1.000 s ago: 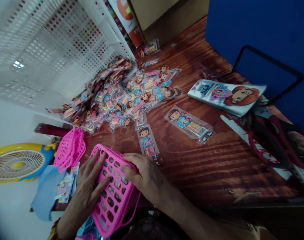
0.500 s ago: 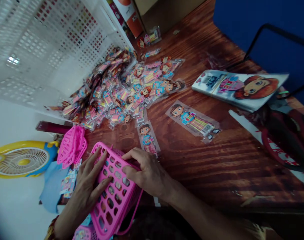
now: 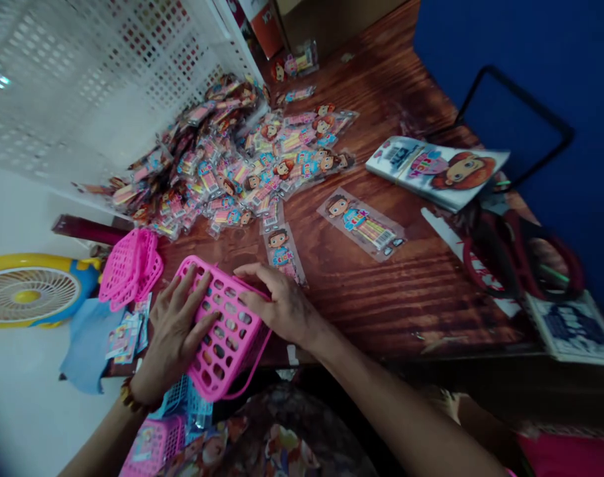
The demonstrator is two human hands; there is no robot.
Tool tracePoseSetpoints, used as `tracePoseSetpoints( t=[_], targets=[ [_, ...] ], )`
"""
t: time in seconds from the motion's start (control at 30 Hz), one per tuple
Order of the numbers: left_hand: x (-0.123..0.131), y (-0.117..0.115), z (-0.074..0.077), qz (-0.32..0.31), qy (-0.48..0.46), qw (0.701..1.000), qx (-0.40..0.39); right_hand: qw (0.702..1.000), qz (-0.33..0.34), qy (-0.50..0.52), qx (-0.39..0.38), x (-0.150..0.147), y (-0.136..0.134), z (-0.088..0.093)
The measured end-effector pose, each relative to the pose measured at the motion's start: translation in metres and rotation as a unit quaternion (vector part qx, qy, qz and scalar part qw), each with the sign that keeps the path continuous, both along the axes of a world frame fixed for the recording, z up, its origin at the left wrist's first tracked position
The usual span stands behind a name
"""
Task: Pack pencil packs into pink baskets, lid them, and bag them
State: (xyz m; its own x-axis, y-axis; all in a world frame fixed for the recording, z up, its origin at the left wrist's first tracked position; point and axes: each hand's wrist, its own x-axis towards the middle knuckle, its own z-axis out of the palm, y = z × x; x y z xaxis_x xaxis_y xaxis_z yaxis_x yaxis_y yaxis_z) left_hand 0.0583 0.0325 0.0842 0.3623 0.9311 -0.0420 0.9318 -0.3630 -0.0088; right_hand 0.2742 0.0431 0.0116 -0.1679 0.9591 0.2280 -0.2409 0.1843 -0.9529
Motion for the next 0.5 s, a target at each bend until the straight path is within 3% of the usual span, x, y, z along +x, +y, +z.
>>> tracePoseSetpoints(
  t=[0.1, 0.27, 0.5],
  targets=[
    [0.009, 0.003, 0.0, 0.031, 0.01, 0.999, 0.008, 0.992, -0.038, -0.079, 0.094, 0.004, 0.016, 0.001],
    [0.019, 0.007, 0.004, 0.068, 0.043, 0.996, 0.044, 0.961, 0.014, -0.202, 0.187, 0.009, 0.035, 0.007],
    [-0.01, 0.031, 0.018, -0.067, 0.056, 0.996, 0.035, 0.945, 0.015, -0.259, 0.199, 0.012, 0.032, 0.014]
  ],
)
